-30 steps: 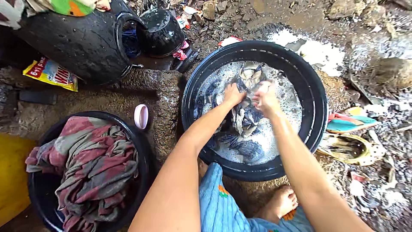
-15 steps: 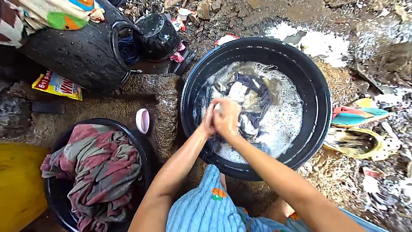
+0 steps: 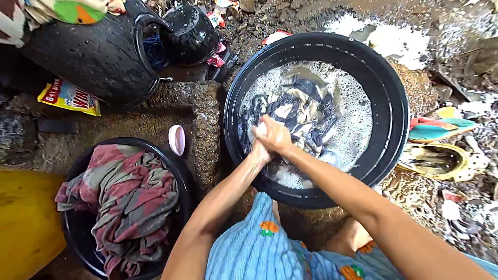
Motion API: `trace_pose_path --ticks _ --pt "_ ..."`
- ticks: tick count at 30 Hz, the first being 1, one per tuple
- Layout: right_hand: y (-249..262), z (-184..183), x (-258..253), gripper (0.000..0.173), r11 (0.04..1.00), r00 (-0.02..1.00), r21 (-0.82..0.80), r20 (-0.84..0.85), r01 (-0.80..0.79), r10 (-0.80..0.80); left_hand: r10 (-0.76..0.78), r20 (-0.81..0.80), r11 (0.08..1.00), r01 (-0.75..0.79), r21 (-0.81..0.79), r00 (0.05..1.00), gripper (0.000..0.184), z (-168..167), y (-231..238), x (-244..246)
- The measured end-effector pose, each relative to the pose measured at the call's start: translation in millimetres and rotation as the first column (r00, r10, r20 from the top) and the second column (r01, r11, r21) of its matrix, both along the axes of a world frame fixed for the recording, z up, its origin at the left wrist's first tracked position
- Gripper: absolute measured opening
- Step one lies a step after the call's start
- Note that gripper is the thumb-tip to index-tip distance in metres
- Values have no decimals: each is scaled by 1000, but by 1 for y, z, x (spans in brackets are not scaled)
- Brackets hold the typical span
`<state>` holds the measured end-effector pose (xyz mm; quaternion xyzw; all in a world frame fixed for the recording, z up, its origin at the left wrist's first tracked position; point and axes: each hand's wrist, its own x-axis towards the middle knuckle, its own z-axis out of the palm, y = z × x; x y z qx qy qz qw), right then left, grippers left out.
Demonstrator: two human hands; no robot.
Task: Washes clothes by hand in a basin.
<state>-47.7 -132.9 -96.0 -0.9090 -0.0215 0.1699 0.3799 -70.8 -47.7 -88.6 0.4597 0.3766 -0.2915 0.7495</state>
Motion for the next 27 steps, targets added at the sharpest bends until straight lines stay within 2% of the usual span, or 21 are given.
trace_pose_path --ticks 1,3,4,6,7,9,11,12,14,17,19,20,23,24,25,26,27 --pt "-14 -7 24 62 999 999 -33 -31 22 -23 2 2 1000 -2 -27 1000 57 5 -4 1" --pt "-48 -32 61 64 988 990 -81 -54 129 -133 -57 -22 997 56 -52 998 46 16 -5 -7" --pt "-60 -40 70 63 975 977 -105 -69 194 -201 -88 -30 995 87 -48 996 45 16 -2 -8" --pt "-53 -31 73 63 949 941 -121 -144 291 -307 -88 -37 996 86 -34 995 47 3 5 0" --pt "-39 -18 57 61 954 939 -105 -174 283 -297 -63 -48 998 62 -23 997 50 -4 7 2" --pt "-10 3 18 51 993 993 -67 -68 95 -99 19 -20 1000 -19 0 1000 53 -11 2 6" --pt "0 -2 -6 43 987 979 -59 133 -150 157 56 12 998 -56 2 998 54 -11 0 1" --pt "-7 -9 -2 42 975 965 -82 149 -207 217 55 -14 998 -55 -3 998 55 -10 0 -1" --pt "-32 -23 29 44 981 986 -131 60 -144 153 3 -30 999 -4 -43 1000 51 -3 3 -2" --pt "-72 -43 68 63 974 987 -185 -72 131 -147 -44 -1 994 44 -103 999 39 6 7 -7" --pt "-66 -32 72 70 954 962 -223 -140 200 -234 -12 -5 993 11 -121 1000 41 -3 15 -5" --pt "-51 -22 61 70 960 960 -201 -163 192 -227 5 -23 994 -8 -108 1000 43 -8 17 -4" --pt "-19 -8 32 66 990 997 -143 -75 -17 6 -5 -14 1000 5 -8 1000 57 -15 8 2" --pt "-23 -11 32 67 992 997 -120 -69 -27 18 -80 37 996 78 51 996 55 -12 8 -2" --pt "-34 -16 37 72 995 995 -96 -91 19 -28 -237 135 964 216 153 962 47 -4 8 -9" --pt "-50 -23 48 78 992 990 -86 -101 91 -100 -465 256 872 389 297 847 40 10 9 -14" --pt "-67 -29 61 83 981 980 -100 -88 168 -177 -710 327 693 536 482 624 33 29 8 -18"
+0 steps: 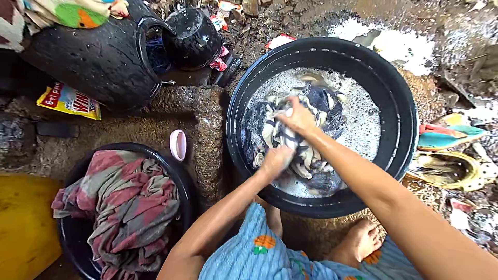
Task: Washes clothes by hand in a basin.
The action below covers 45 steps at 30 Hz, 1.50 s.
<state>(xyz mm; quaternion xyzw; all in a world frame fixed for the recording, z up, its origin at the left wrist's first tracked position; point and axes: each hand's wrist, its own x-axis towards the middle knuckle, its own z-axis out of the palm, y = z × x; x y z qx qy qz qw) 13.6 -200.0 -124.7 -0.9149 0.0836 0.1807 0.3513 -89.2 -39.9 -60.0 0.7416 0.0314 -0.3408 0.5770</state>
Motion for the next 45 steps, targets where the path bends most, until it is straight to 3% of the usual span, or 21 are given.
trace_pose_path --ticks 1,3,4,6,7,9,11,12,14,16,18,19,22,24,27,28,30,34,37,40,45 --pt "-14 -5 8 87 998 998 -38 3 57 -57 -349 151 932 326 156 925 35 19 -1 -6" --pt "-29 -12 18 84 989 992 -87 -27 121 -124 -833 197 551 748 370 516 41 47 -7 -18" --pt "-31 -13 20 76 986 988 -89 -54 140 -145 -917 175 400 832 384 359 42 50 -11 -23" --pt "-33 -9 16 59 974 968 53 -138 220 -212 -952 116 306 886 349 283 41 42 -10 -23" --pt "-35 -2 11 48 941 952 180 -161 287 -260 -929 109 370 871 322 355 40 35 -3 -15" --pt "-35 28 -7 24 832 945 448 -142 326 -294 -756 119 650 720 244 643 34 28 15 10" --pt "-33 66 -30 14 719 968 655 -84 233 -237 -349 91 937 348 24 933 35 17 25 34" --pt "-29 83 -41 14 703 981 695 -16 152 -195 -137 2 984 136 -118 991 44 13 24 45" --pt "-13 110 -60 18 756 990 651 139 -69 -30 66 -189 940 -124 -317 980 54 12 15 65" --pt "5 121 -81 21 799 945 506 200 -326 259 162 -236 922 -232 -310 958 37 11 -7 67" --pt "8 124 -87 24 746 812 375 31 -550 584 137 -200 961 -179 -212 970 36 2 -11 61" --pt "1 120 -84 27 738 785 371 -39 -563 618 165 -212 967 -201 -159 963 39 -1 -12 52" --pt "-25 88 -64 35 873 984 465 -26 -146 179 247 -369 918 -338 -206 896 22 -7 -10 20" --pt "-5 69 -66 45 896 996 440 36 57 -81 331 -510 842 -492 -219 794 18 -7 -11 10" --pt "56 31 -97 43 958 916 220 392 -185 87 473 -505 776 -613 -148 721 38 -4 -8 10" --pt "59 17 -97 40 955 871 146 462 -259 166 521 -474 774 -627 -88 710 40 -10 -7 7" --pt "41 4 -70 42 960 901 57 366 -274 235 506 -474 810 -586 -26 721 51 -20 -4 6" --pt "-23 -8 -1 47 989 997 -130 12 -70 72 390 -499 897 -442 14 774 49 -15 -10 -1" --pt "-56 -25 7 49 979 1000 -202 -18 0 -4 -39 -45 999 40 27 998 34 -8 28 6" --pt "-65 -24 -6 55 979 999 -202 -45 11 -21 -221 176 968 194 159 959 40 32 85 2" --pt "-66 -17 -10 56 973 991 -228 -132 -32 1 105 -217 985 -71 156 970 62 79 149 -79"
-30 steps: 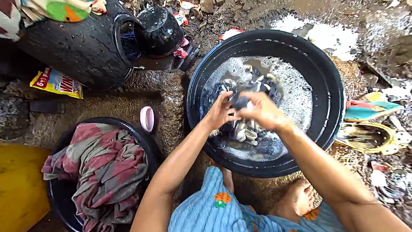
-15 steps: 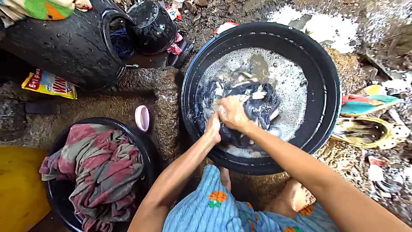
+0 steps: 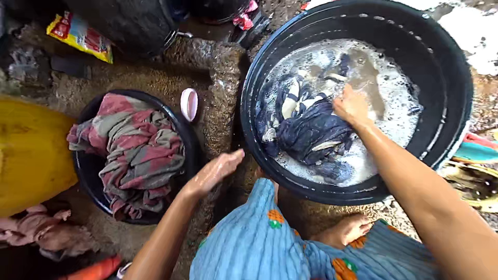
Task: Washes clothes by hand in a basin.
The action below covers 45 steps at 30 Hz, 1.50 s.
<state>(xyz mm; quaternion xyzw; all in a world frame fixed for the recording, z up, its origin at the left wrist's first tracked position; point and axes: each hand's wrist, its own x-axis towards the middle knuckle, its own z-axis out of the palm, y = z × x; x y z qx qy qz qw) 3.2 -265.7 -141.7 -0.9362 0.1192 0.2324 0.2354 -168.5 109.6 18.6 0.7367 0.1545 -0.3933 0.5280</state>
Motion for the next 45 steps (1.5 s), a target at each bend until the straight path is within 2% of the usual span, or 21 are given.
trace_pose_path --ticks 2,4,5,7,10,13,15,17,20,23,26,28,31,32,34,35,36,38,40,42,45 --pt "3 5 0 58 1000 1000 2 -27 10 -10 214 -282 977 -213 35 935 53 -22 -12 -34" --pt "5 7 2 57 1000 1000 1 -11 1 -1 327 -444 934 -356 19 834 48 -80 -26 -70" --pt "4 4 3 56 1000 1000 0 9 -10 10 304 -446 929 -366 -58 842 47 -120 -29 -93" --pt "1 -2 3 53 1000 998 13 59 -25 24 73 -327 966 -148 -213 942 43 -153 -30 -116" --pt "-3 -3 -2 53 1000 998 12 51 -25 24 -123 -264 959 46 -280 957 42 -96 -35 -89" --pt "-1 0 -2 52 999 999 40 53 -15 13 13 -469 980 -105 -170 883 38 -43 -40 -60" --pt "-3 -2 -5 49 999 997 50 81 -22 18 114 -568 983 -174 -52 815 33 -44 -33 -46" --pt "-8 -4 -6 49 996 997 84 80 -11 5 177 -490 972 -231 -51 854 38 -33 -24 -17" --pt "-15 1 -5 51 977 994 199 57 77 -90 269 -275 889 -348 -297 923 65 -12 -12 27" --pt "-12 8 -2 45 793 896 464 -5 395 -443 338 -212 694 -395 -602 917 77 -10 0 63" --pt "-17 8 -3 45 549 712 558 -112 622 -693 359 -237 589 -416 -692 903 83 -13 -7 87" --pt "-17 13 -9 54 688 778 460 -12 562 -628 345 -269 548 -425 -721 899 87 -14 -14 95" --pt "8 34 -26 54 963 976 194 70 190 -207 318 -269 529 -406 -745 909 92 -23 -28 102" --pt "20 42 -28 51 990 997 124 19 71 -74 323 -222 586 -378 -717 920 90 -26 -35 104" --pt "41 60 -26 51 988 990 98 -59 -121 127 261 51 853 -206 -480 964 67 -32 -59 105" --pt "51 71 -22 51 970 974 116 -47 -213 220 88 232 969 -29 -247 969 52 -41 -70 102" --pt "64 84 -18 49 946 956 144 5 -290 293 -161 359 987 158 38 919 45 -55 -79 98" --pt "100 109 -7 47 887 904 194 179 -419 388 -600 370 775 399 491 710 72 -90 -96 84" --pt "149 129 4 48 819 816 216 389 -531 427 -792 227 549 497 672 567 90 -98 -109 74" --pt "208 131 19 51 769 720 208 555 -605 416 -812 199 521 528 671 549 82 -94 -107 74" --pt "281 85 48 44 761 533 68 754 -645 384 -794 188 546 542 638 579 61 -86 -102 81"
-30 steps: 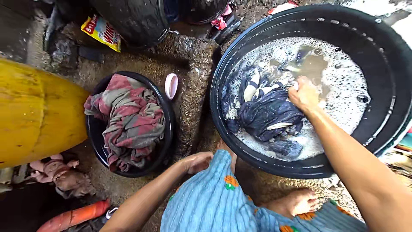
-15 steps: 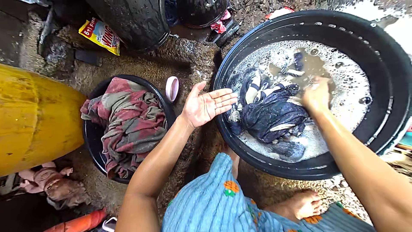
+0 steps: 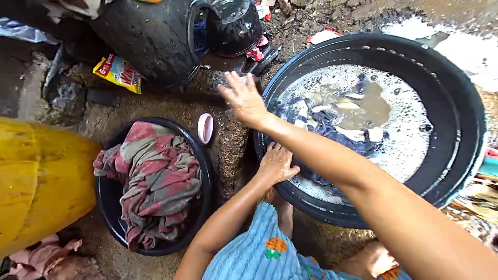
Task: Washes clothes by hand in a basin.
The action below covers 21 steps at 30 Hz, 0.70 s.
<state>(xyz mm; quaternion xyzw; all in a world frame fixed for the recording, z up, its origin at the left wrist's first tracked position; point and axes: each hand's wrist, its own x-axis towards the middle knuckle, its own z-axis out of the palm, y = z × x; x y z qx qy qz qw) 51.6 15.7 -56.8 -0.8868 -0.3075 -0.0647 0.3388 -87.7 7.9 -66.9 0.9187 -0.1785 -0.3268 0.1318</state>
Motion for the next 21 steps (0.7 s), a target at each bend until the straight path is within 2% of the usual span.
trace_pose_path --ticks 1,3,5,7,9,11,12,14,16,17,19,21 --pt "12 -16 7 51 997 1000 -75 8 1 0 12 -8 1000 -12 5 1000 59 1 -1 -1" --pt "15 -20 10 72 983 991 -180 -131 -28 4 38 -14 999 -38 2 999 60 -1 -1 -2" --pt "-5 -4 6 77 994 986 -105 -166 17 -34 60 -6 998 -60 -37 998 64 -6 1 -1" --pt "-55 6 -3 72 992 987 -38 -103 122 -125 67 -12 995 -68 -70 998 74 -9 0 -1" --pt "-122 1 -12 73 970 969 -125 -112 207 -221 72 25 989 -68 -134 997 75 -12 3 -3" --pt "-197 -34 -26 82 932 933 -295 -223 211 -282 135 76 945 -105 -308 988 65 -13 8 -6" --pt "-232 -59 -34 84 921 910 -330 -282 207 -305 224 111 880 -151 -451 968 58 -11 12 -6" --pt "-287 -86 -47 85 891 800 -382 -440 245 -408 453 191 711 -224 -666 871 49 -2 24 1" --pt "-317 -89 -46 78 822 638 -523 -559 226 -530 623 341 668 -251 -700 704 46 16 48 16" --pt "-322 -87 -46 69 775 587 -615 -578 143 -567 672 406 675 -286 -680 619 45 24 64 20" --pt "-319 -85 -38 52 667 636 -742 -543 -60 -548 703 500 699 -362 -616 506 46 40 100 28" --pt "-316 -83 -37 44 648 687 -752 -532 -116 -495 653 610 756 -429 -494 448 52 61 128 20"
